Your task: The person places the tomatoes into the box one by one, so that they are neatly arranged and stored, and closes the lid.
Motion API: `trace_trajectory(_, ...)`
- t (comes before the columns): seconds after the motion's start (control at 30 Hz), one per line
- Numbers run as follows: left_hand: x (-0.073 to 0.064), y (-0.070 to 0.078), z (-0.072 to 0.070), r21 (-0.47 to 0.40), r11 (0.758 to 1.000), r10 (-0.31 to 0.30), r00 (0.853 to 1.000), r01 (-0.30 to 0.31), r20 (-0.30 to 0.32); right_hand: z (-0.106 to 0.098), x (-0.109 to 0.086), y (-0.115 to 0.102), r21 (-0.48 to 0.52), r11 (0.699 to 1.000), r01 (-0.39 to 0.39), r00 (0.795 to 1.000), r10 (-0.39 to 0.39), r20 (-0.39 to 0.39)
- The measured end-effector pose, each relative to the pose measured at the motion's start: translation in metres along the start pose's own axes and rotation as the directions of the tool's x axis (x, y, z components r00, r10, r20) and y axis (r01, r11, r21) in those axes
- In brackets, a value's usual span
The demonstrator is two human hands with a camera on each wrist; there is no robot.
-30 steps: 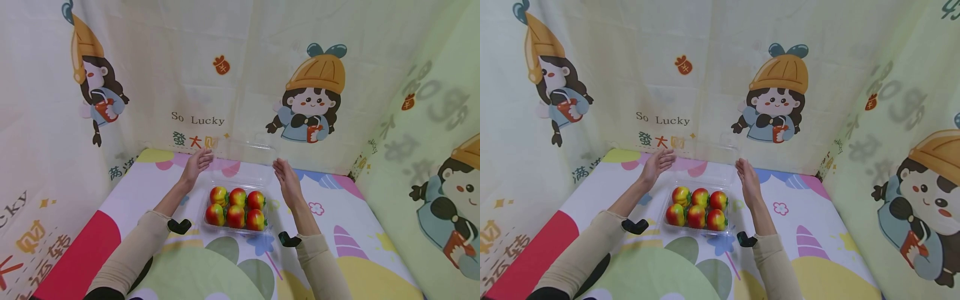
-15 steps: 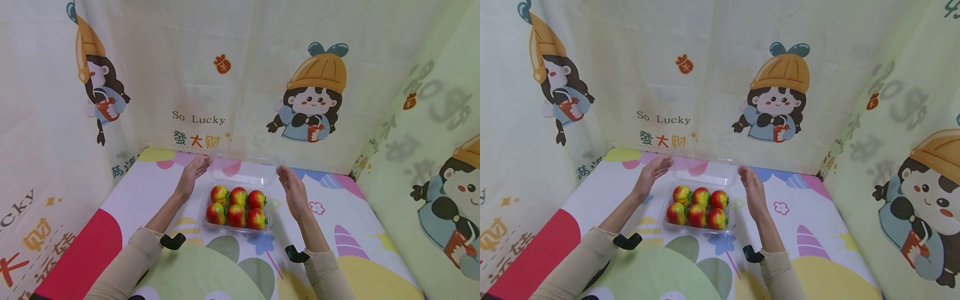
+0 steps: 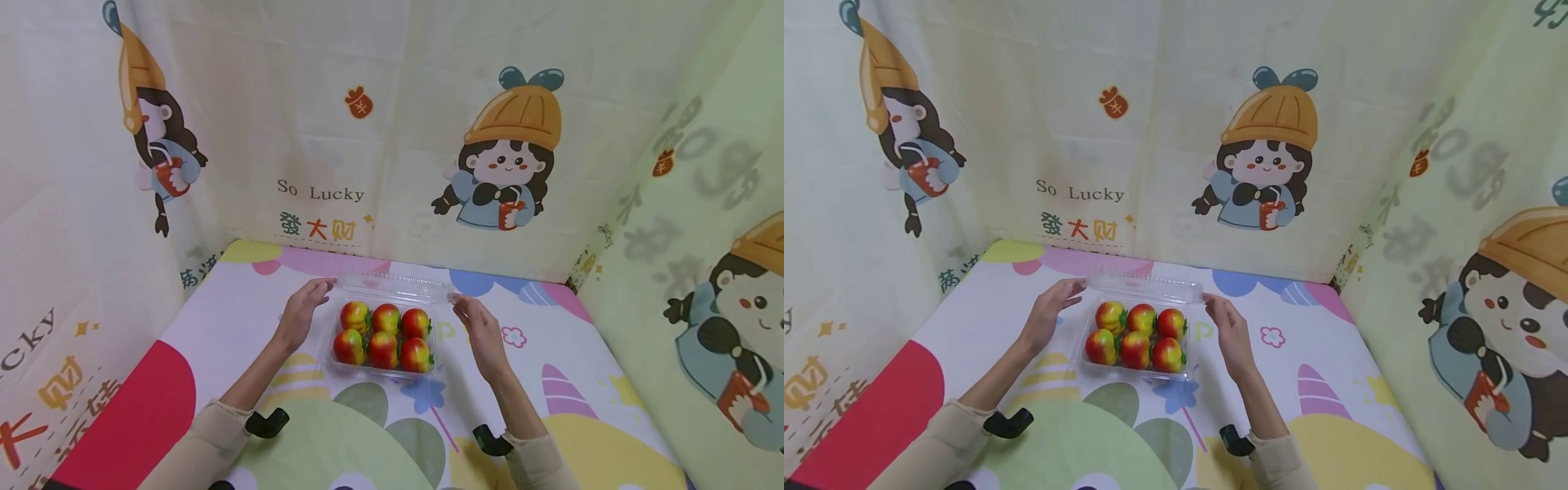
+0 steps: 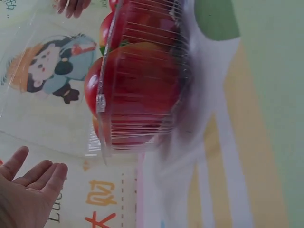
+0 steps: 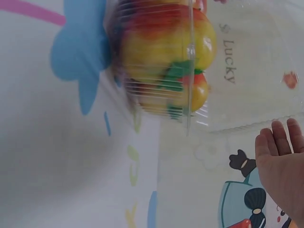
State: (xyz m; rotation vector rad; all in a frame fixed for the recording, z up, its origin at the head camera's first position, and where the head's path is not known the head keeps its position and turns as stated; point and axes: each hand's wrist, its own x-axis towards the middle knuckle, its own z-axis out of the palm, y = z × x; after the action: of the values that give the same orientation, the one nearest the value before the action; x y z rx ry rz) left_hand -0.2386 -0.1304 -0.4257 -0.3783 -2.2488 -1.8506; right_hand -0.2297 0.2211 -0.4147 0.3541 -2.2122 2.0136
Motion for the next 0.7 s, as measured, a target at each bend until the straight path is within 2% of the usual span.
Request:
trace_trajectory(0.27,-0.014,-0.007,0.001,0.027,0.999,-0.027,0.999,0.026,0.018,-0.003,-0.015,0.006,-0.093,0.994,-0.062,0.998,0.064,0.021)
trace_trajectory(0.47,-0.022,-0.011,0.001,0.044,0.998,-0.042,0.999,0.041,0.023,-0.004,-0.023,0.010,-0.071,0.996,-0.056,0.997,0.059,0.040)
trace_trajectory(0.7,-0.033,-0.017,-0.001,0.082,0.996,-0.049,0.998,0.045,0.047,-0.005,-0.031,0.018,-0.087,0.996,-0.001,0.996,0.009,0.089)
